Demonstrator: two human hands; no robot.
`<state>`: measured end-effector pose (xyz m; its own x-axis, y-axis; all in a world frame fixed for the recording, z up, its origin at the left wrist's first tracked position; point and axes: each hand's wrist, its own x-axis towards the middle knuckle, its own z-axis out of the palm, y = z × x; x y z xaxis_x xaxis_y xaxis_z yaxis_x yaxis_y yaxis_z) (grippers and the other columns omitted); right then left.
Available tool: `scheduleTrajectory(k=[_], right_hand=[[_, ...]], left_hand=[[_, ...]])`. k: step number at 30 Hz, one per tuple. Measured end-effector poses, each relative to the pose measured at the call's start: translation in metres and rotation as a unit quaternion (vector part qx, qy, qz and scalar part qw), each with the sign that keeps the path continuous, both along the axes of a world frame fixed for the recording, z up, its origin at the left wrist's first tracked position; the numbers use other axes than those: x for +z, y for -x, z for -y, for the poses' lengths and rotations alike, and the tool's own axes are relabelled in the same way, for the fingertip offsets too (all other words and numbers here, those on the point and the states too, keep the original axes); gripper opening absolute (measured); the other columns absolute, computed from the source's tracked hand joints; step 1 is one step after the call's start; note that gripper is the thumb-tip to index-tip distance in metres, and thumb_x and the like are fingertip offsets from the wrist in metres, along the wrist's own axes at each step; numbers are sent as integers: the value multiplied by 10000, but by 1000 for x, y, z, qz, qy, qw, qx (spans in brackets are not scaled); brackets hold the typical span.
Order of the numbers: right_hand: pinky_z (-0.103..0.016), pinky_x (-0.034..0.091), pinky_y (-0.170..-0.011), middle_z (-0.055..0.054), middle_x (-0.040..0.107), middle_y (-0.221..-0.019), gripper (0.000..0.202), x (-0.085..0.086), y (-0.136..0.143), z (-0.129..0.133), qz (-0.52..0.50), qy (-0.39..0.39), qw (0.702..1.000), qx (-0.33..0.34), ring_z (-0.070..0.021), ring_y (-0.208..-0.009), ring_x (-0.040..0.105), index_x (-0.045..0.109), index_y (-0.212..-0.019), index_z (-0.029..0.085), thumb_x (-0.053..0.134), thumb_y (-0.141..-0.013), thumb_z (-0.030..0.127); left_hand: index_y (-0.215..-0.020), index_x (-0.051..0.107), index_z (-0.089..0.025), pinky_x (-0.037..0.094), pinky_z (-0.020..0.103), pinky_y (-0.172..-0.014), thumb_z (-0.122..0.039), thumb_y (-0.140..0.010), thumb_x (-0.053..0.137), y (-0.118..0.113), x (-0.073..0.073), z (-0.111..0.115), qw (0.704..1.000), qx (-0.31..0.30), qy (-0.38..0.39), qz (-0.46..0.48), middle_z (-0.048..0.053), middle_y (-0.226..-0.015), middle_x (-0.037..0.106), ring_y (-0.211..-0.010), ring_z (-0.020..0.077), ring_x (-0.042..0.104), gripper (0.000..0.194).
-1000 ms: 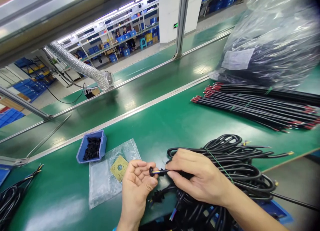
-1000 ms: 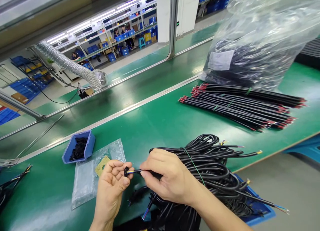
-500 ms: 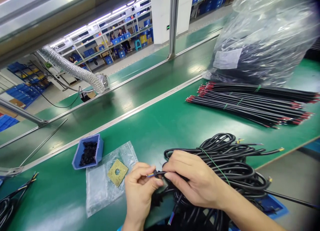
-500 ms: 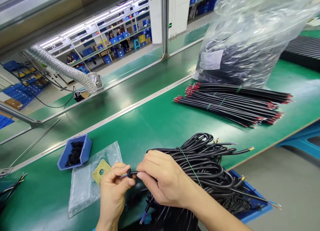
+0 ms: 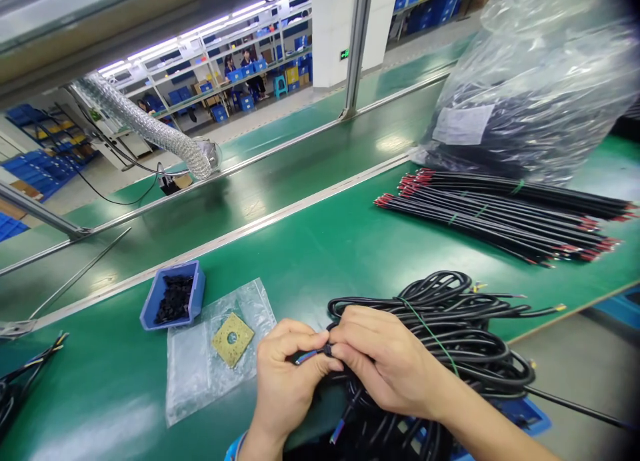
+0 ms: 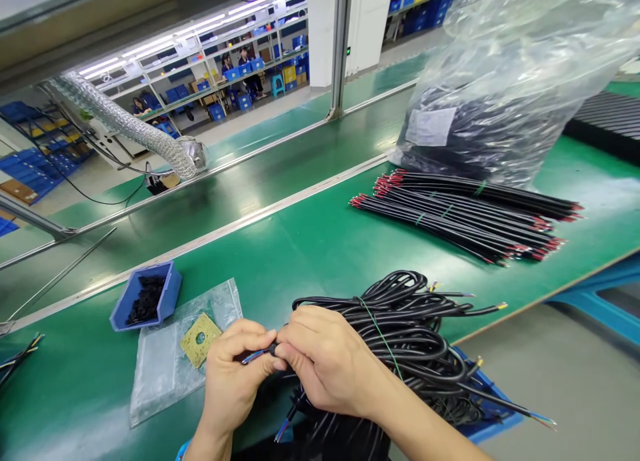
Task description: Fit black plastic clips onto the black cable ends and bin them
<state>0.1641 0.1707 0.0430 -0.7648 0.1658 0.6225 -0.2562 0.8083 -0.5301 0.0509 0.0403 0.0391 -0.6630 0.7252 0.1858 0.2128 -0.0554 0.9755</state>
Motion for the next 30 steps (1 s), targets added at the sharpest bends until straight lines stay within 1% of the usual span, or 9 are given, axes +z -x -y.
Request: scheduleTrajectory(k=[2,4,9,14,17,21,25,27,30], right_hand=[[-304,334,-618,-15,564,-687,174,1,-1,-1,19,15,1000,-18,-149,-642,458,582,-824,171,450,-933,138],[-308,331,-627,-18,560,-699,159,2,-2,-1,37,28,999,-26,-154,-652,459,590,-854,169,455,-936,156],[-305,307,-601,-14,513,-654,212,1,-2,-3,42,7,999,0,-152,-633,419,569,-789,166,423,-940,131],[-301,327,-601,-16,503,-656,235,1,0,-3,54,0,998,10,-151,-637,416,560,-776,167,404,-946,120],[-284,346,-592,-19,514,-673,228,2,-1,-3,62,28,998,11,-148,-649,435,566,-799,167,406,-959,135],[-269,371,-600,-11,519,-687,190,3,-2,-3,75,48,996,9,-139,-657,459,572,-841,171,430,-967,163],[-268,376,-594,-11,518,-686,183,3,-3,-2,78,40,996,7,-140,-656,469,575,-851,174,433,-966,162],[-270,375,-588,-11,517,-679,183,4,-3,-2,78,38,996,8,-142,-650,471,578,-848,176,437,-963,160],[-273,376,-589,-11,519,-675,186,4,-2,-2,76,35,996,13,-143,-647,471,588,-847,174,441,-961,160]], left_hand=[[-742,805,-276,509,241,-603,-274,-603,897,1,-1,0,1000,17,-8,15,25,-702,691,-648,156,627,167],[-736,802,-256,508,231,-593,-285,-601,898,1,-1,0,999,28,-17,18,27,-704,685,-649,152,625,168],[-767,797,-235,503,211,-604,-242,-623,889,-1,-7,-1,999,17,-39,-15,14,-707,676,-652,129,624,171],[-783,795,-243,514,206,-643,-222,-639,881,-5,-11,-3,999,11,-35,-10,9,-733,687,-681,123,638,169],[-864,798,-272,520,204,-669,-215,-659,869,-4,-11,-1,999,6,-31,-1,8,-775,690,-711,122,640,225],[-1029,762,-285,553,223,-722,-178,-665,854,-3,-14,7,998,-16,-41,44,18,-884,684,-797,142,659,390],[-1067,711,-234,575,235,-783,-119,-763,718,-7,-19,11,995,13,-38,89,37,-934,734,-871,154,699,325],[-1048,696,-227,576,222,-791,-91,-775,671,-9,-20,12,998,33,-22,51,22,-895,756,-845,140,713,306],[-1111,657,-251,586,223,-794,-70,-762,651,-10,-20,12,997,38,-16,-59,-9,-901,764,-822,128,721,393]])
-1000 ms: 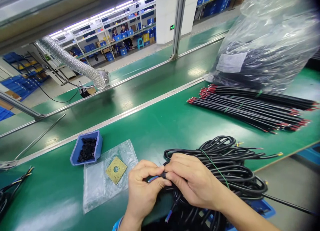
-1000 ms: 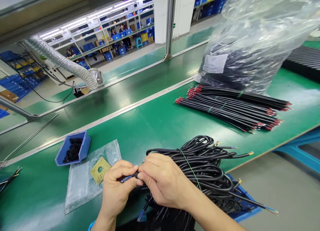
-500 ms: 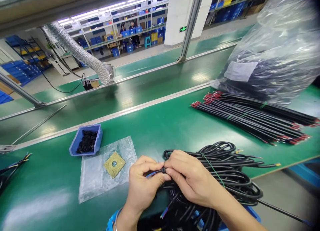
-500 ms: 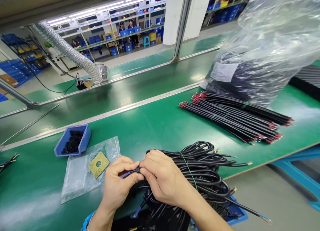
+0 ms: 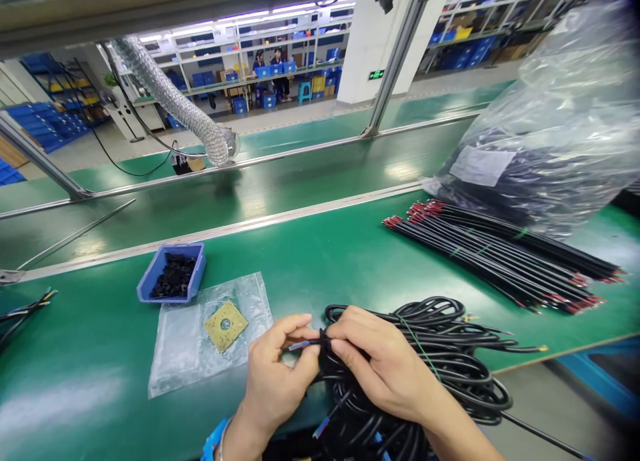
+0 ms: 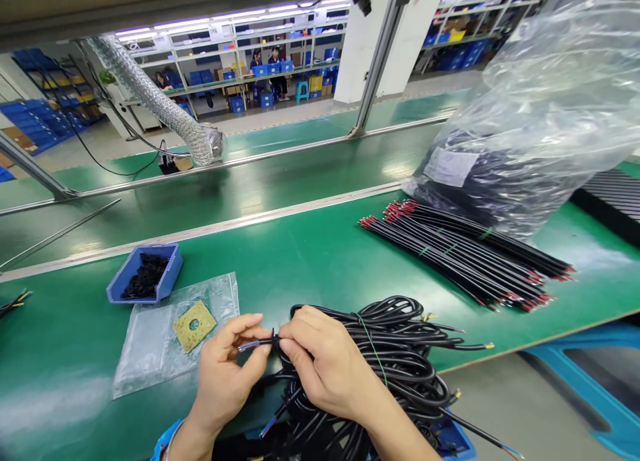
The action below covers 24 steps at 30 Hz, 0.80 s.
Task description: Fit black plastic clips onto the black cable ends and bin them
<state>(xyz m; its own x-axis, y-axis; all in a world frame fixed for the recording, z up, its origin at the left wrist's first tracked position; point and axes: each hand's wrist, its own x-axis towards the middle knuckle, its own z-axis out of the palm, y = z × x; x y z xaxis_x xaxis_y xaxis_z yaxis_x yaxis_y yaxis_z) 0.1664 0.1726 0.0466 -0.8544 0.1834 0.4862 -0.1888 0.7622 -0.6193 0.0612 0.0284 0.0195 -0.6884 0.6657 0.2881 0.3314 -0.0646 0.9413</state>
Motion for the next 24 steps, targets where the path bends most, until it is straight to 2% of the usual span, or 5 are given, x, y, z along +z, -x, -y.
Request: scheduleTrajectory(k=[9,17,19,21,24], right_hand=[[-280,358,-575,-18,508,-675,202,-4,-2,-1,2,-15,1000,-3,-146,-644,455,582,-826,167,431,-959,155],[-320,465,-698,-49,629,-818,134,1,-1,-2,-4,-70,996,-51,-173,-760,553,600,-1020,178,486,-949,171],[-403,486,-834,-100,658,-1035,307,8,-13,-6,30,-117,990,-75,-231,-945,592,549,-1222,185,557,-929,277],[-498,465,-942,-153,586,-1268,704,12,-30,-12,93,-155,981,-75,-320,-1154,544,415,-1409,202,687,-821,476],[-624,417,-1002,-211,419,-1461,1347,8,-54,-28,198,-170,964,-45,-464,-1315,400,227,-1534,224,859,-426,659]], left_hand=[[-1180,565,-274,598,207,-760,-49,-770,610,1,2,-2,986,24,3,-167,-48,-888,751,-768,105,722,470],[-1255,526,-273,565,305,-891,-147,-869,594,6,-2,9,997,29,36,-56,33,-1129,688,-987,160,682,412],[-1260,531,-256,542,335,-936,-176,-889,584,13,-4,23,997,60,42,-26,65,-1215,642,-1054,182,657,384],[-1226,556,-233,532,337,-940,-203,-896,588,20,-6,41,994,101,41,-3,77,-1197,635,-1052,190,651,332],[-1162,585,-201,545,318,-893,-232,-889,611,25,-10,66,988,150,30,31,79,-1099,655,-991,192,662,276]])
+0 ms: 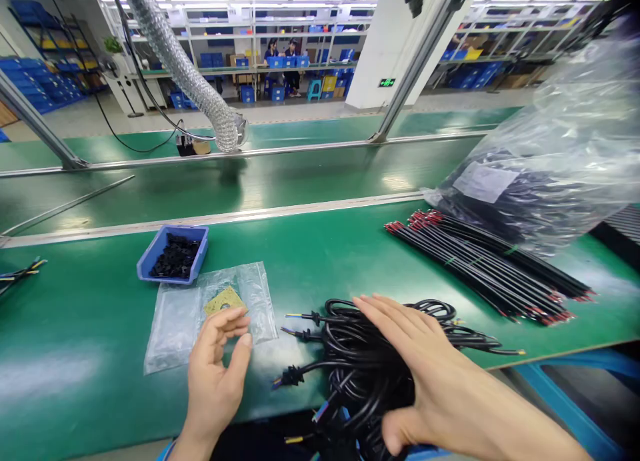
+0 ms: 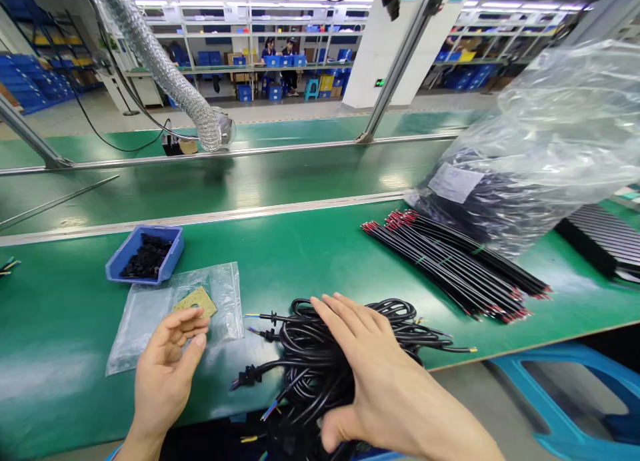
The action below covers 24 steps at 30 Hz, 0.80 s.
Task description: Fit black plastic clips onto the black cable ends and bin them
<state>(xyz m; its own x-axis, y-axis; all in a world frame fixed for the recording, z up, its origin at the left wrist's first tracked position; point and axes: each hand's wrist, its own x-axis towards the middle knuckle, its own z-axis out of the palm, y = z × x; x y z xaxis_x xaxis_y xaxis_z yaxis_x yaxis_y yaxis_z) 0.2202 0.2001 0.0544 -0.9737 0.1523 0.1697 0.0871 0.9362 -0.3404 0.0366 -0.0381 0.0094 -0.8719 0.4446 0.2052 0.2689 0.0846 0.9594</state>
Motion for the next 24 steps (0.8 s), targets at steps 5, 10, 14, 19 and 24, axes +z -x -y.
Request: scheduleTrajectory(k=[5,10,14,19,24], right_hand=[[-703,328,-1039,-281,283,-1525,1608,-17,-8,-29,140,31,989,24,-546,-1369,274,103,-1558,209,911,-222,595],[-619,371,-1048,-230,306,-1530,1473,-12,-3,-44,160,43,983,84,-499,-1352,349,136,-1555,241,920,-326,447],[-460,500,-928,-167,582,-1267,1151,-6,-1,-44,111,64,988,88,-352,-1076,614,314,-1515,205,796,-470,223],[-444,530,-897,-128,624,-1225,1047,1,-10,-39,103,101,986,79,-324,-1046,639,332,-1499,212,637,-499,162],[-451,486,-1007,-140,546,-1372,1004,17,-54,-19,12,219,976,6,-340,-1239,551,292,-1489,203,620,-542,141]], left_hand=[[-1079,622,-204,555,280,-811,-228,-888,615,-9,-6,19,1000,-10,-13,4,61,-1052,619,-907,178,672,192],[-1000,638,-217,552,298,-794,-226,-924,559,-21,-12,24,998,-67,15,-1,68,-1081,583,-892,180,652,111],[-914,650,-214,550,310,-785,-246,-931,544,-30,-17,28,996,-89,21,7,74,-1014,598,-925,205,617,112],[-903,666,-206,553,308,-768,-291,-910,580,-39,-23,35,995,-90,-3,48,78,-992,603,-877,206,629,122],[-705,625,-193,541,300,-692,-394,-851,661,-39,-22,43,959,-200,-66,188,44,-775,606,-713,183,623,252]])
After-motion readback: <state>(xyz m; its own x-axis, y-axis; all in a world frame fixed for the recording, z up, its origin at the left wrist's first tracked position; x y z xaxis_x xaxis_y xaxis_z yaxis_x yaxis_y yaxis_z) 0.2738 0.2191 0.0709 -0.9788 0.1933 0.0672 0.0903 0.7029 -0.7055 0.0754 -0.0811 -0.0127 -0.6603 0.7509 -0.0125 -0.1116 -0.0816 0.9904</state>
